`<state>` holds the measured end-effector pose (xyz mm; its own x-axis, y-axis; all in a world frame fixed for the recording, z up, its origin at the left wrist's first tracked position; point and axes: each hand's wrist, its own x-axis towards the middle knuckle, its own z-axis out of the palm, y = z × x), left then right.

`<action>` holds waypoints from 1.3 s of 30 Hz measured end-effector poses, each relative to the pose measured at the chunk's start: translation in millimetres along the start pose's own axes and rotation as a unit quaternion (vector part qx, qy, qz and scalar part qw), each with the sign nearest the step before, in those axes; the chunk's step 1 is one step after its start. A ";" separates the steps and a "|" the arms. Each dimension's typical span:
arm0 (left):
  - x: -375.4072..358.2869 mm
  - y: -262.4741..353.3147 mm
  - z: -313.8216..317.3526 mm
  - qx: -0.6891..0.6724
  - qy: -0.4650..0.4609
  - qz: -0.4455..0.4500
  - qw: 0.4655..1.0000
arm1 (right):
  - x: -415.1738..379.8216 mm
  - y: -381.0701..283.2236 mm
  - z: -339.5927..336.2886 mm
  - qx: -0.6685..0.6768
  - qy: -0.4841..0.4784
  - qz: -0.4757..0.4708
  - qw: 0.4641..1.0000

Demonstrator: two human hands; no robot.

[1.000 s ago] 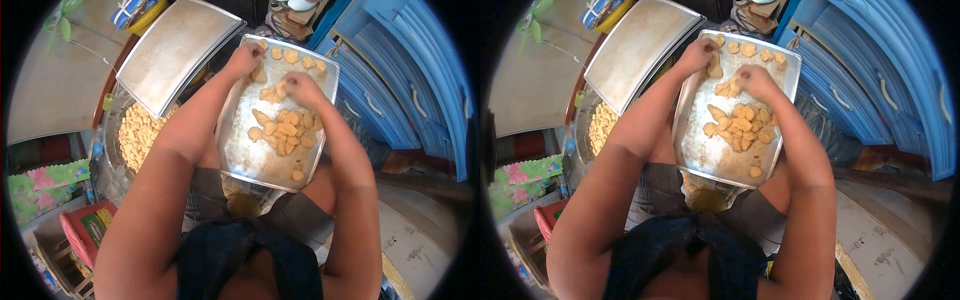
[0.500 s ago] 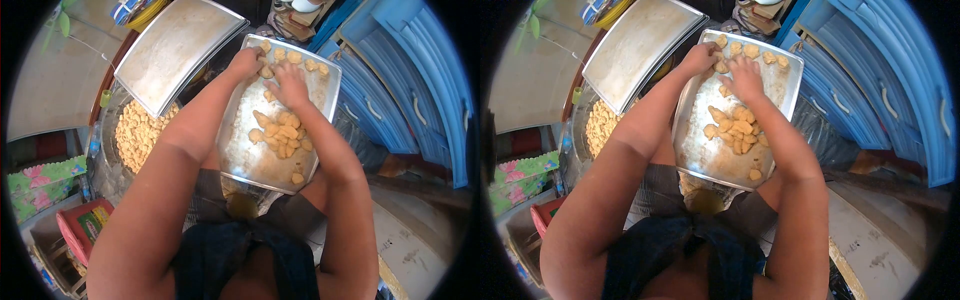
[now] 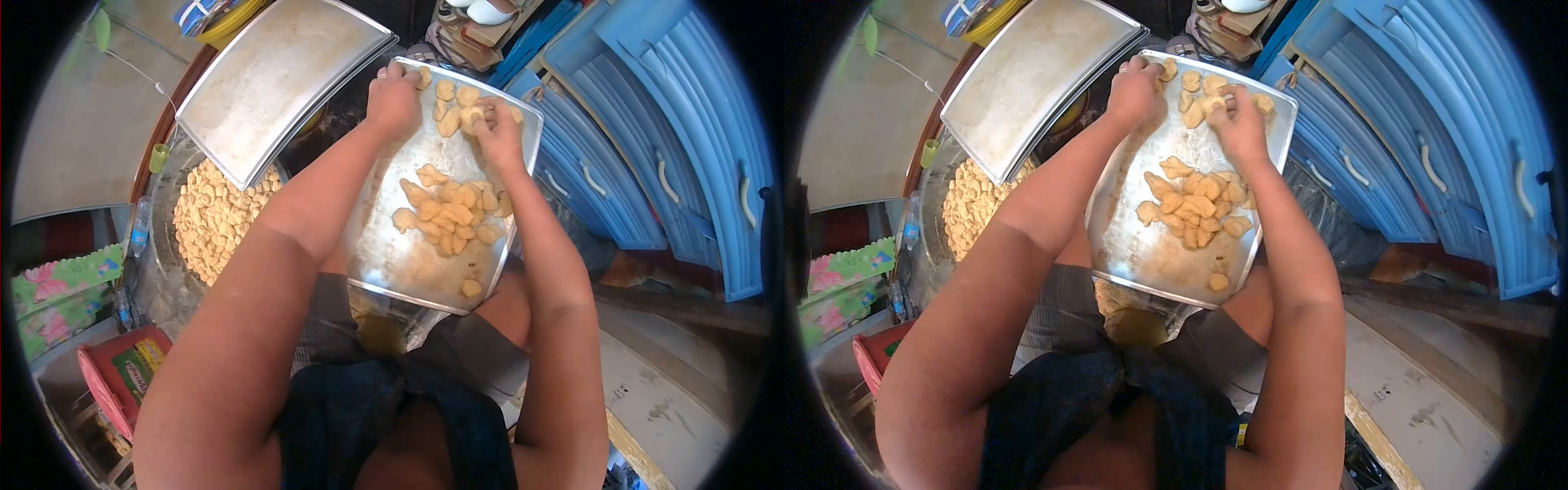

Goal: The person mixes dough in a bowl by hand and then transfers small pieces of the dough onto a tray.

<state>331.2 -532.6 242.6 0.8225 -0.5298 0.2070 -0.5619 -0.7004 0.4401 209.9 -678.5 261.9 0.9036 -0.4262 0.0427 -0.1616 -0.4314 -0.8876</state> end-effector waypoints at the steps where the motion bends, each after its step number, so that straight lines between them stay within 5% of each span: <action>1: -2.3 8.9 -4.4 0.003 -0.015 0.047 0.999 | 2.3 1.6 -2.5 0.032 0.044 0.027 0.998; 3: -4.3 14.1 -1.0 0.006 -0.027 0.094 0.995 | 3.5 8.7 -6.6 -0.010 0.060 0.038 0.997; 5: -8.3 10.5 13.3 0.028 -0.087 0.209 0.974 | 7.0 24.8 -7.3 -0.260 0.063 -0.068 0.961; 8: -6.6 12.9 14.4 0.050 -0.076 0.160 0.983 | -0.1 29.7 -5.9 -0.317 0.008 -0.078 0.945; 11: -8.4 17.1 14.3 0.041 -0.048 0.167 0.984 | -4.8 30.1 -9.8 -0.293 0.001 -0.160 0.942; 17: -9.6 27.5 24.7 0.039 -0.052 0.238 0.969 | 1.3 36.3 -19.8 -0.261 -0.010 -0.038 0.965; 21: -11.0 34.0 37.4 0.004 -0.033 0.229 0.973 | -11.4 10.9 -12.8 -0.299 0.043 -0.083 0.950; 23: -8.0 37.7 38.5 -0.016 -0.047 0.189 0.981 | -18.2 0.6 -3.4 -0.312 -0.137 0.004 0.940; 25: -3.6 43.4 38.0 -0.037 -0.062 0.152 0.986 | -37.7 14.2 18.7 -0.321 -0.157 -0.117 0.927; 29: -1.7 49.7 29.6 -0.096 -0.049 0.139 0.984 | -44.7 15.8 30.2 -0.309 -0.152 -0.204 0.916; 31: -3.5 54.1 21.3 -0.118 -0.106 0.232 0.960 | -39.4 12.9 28.9 -0.263 -0.255 -0.053 0.929; 34: -2.1 50.4 31.6 -0.116 -0.089 0.276 0.950 | -31.0 10.1 1.1 -0.318 -0.234 -0.019 0.919; 39: 4.5 48.6 6.9 -0.147 -0.060 0.199 0.967 | -7.2 34.6 -57.5 -0.235 -0.162 0.078 0.955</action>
<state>307.0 -572.3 258.9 0.5196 -0.7937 0.3164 -0.7682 -0.2718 0.5796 175.0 -736.0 257.3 0.9170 -0.2788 -0.2854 -0.3958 -0.7248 -0.5639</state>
